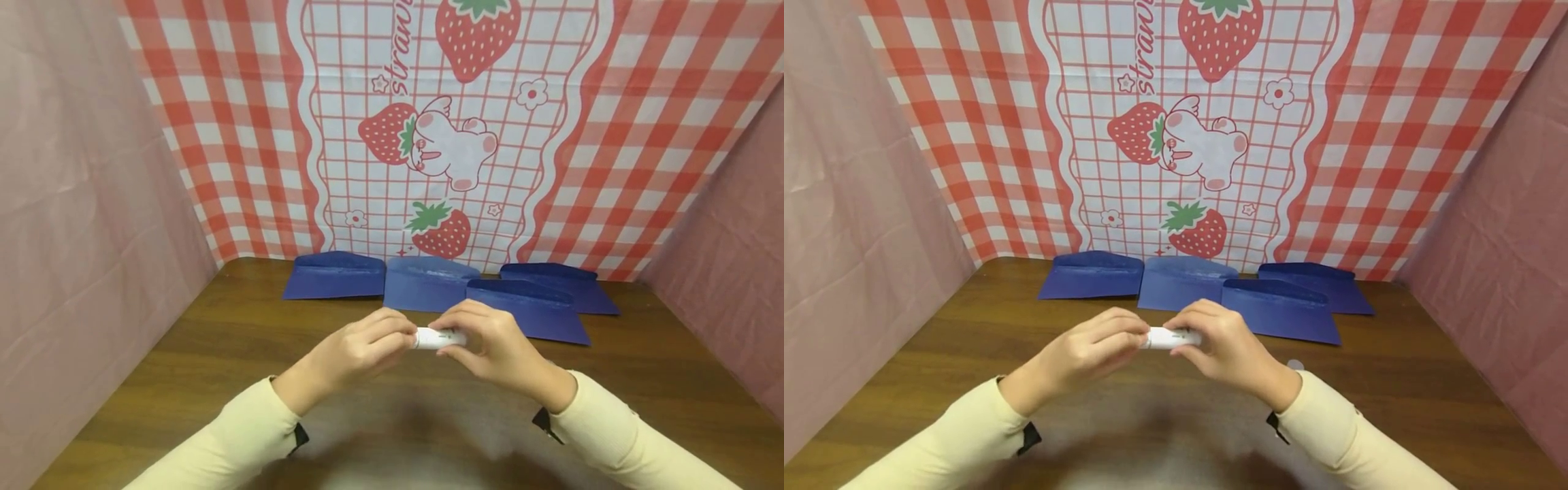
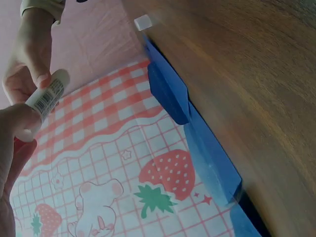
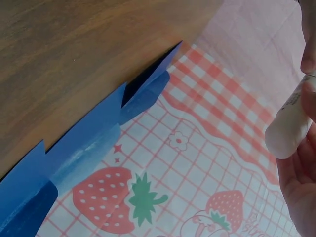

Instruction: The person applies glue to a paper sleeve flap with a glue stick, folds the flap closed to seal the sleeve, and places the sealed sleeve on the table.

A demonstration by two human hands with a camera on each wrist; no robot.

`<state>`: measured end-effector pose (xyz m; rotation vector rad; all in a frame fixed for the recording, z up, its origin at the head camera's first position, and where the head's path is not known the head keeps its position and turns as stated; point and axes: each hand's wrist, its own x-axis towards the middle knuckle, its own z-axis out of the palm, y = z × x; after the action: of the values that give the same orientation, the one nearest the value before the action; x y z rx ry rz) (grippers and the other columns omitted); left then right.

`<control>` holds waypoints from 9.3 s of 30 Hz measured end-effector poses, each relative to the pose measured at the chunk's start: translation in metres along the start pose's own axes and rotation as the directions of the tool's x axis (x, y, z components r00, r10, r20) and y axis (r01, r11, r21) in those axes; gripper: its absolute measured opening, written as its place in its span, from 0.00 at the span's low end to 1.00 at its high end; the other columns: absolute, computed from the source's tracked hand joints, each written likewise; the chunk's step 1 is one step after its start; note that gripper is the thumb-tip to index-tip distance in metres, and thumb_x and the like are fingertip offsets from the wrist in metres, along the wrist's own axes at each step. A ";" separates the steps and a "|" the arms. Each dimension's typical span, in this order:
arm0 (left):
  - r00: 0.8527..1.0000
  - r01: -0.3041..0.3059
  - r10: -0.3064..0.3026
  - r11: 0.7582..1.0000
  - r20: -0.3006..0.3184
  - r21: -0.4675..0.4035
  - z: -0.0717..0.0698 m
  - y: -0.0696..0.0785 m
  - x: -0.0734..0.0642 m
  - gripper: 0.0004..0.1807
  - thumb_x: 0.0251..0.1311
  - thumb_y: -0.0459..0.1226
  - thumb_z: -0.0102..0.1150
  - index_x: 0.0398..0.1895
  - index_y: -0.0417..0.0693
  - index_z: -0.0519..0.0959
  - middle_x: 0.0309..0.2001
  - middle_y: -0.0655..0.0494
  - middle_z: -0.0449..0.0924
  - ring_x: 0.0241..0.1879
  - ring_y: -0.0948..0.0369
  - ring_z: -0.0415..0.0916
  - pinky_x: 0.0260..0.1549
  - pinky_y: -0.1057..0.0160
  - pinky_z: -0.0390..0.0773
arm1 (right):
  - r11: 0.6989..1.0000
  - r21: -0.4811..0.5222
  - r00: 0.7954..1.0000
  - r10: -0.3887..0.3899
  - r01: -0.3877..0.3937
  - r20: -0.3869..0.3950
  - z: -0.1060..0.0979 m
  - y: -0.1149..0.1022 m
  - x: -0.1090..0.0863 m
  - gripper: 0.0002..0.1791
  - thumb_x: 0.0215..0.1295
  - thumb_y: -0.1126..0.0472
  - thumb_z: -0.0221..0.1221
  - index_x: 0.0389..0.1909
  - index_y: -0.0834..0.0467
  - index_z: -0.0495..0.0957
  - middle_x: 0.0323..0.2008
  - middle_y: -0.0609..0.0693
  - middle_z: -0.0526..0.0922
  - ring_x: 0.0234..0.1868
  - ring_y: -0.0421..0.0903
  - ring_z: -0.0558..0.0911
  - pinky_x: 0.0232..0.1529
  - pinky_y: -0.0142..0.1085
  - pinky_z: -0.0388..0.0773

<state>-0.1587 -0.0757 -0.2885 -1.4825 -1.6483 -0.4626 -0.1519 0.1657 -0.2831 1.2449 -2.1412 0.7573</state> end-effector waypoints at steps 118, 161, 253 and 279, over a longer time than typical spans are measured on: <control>0.283 0.921 -0.706 0.389 0.649 0.022 0.028 -0.044 -0.098 0.11 0.35 0.32 0.78 0.21 0.41 0.82 0.20 0.54 0.82 0.21 0.71 0.71 0.22 0.75 0.74 | 0.871 0.226 0.849 0.314 -0.435 0.425 0.114 0.008 0.028 0.15 0.54 0.69 0.67 0.43 0.62 0.76 0.39 0.56 0.86 0.41 0.48 0.87 0.36 0.22 0.79; 0.144 0.928 -0.748 0.329 0.648 0.173 0.028 -0.043 -0.085 0.11 0.33 0.29 0.79 0.19 0.41 0.82 0.19 0.53 0.83 0.19 0.69 0.74 0.26 0.74 0.74 | 0.913 0.029 0.870 0.379 -0.408 0.315 0.057 0.021 -0.040 0.12 0.53 0.70 0.67 0.38 0.59 0.77 0.34 0.51 0.86 0.36 0.44 0.86 0.35 0.30 0.83; 0.298 0.807 -0.675 0.556 0.675 0.199 0.029 -0.045 -0.080 0.03 0.38 0.29 0.66 0.19 0.43 0.81 0.17 0.57 0.77 0.21 0.67 0.68 0.23 0.72 0.68 | 0.303 0.292 0.412 0.783 -0.907 0.467 -0.022 0.055 -0.049 0.31 0.70 0.55 0.54 0.58 0.80 0.63 0.36 0.53 0.86 0.32 0.35 0.84 0.41 0.34 0.84; 0.573 0.649 -0.650 0.732 0.500 0.208 0.057 -0.047 -0.059 0.08 0.45 0.27 0.59 0.26 0.46 0.86 0.27 0.56 0.86 0.28 0.62 0.81 0.29 0.61 0.80 | -0.065 0.608 0.395 0.704 -0.791 0.590 -0.009 0.082 -0.011 0.25 0.73 0.57 0.48 0.59 0.73 0.59 0.32 0.43 0.84 0.38 0.34 0.83 0.42 0.28 0.80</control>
<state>-0.2254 -0.0810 -0.3550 -0.9799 -2.6870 -0.4421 -0.2186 0.2127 -0.3009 0.0872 -2.4879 2.6017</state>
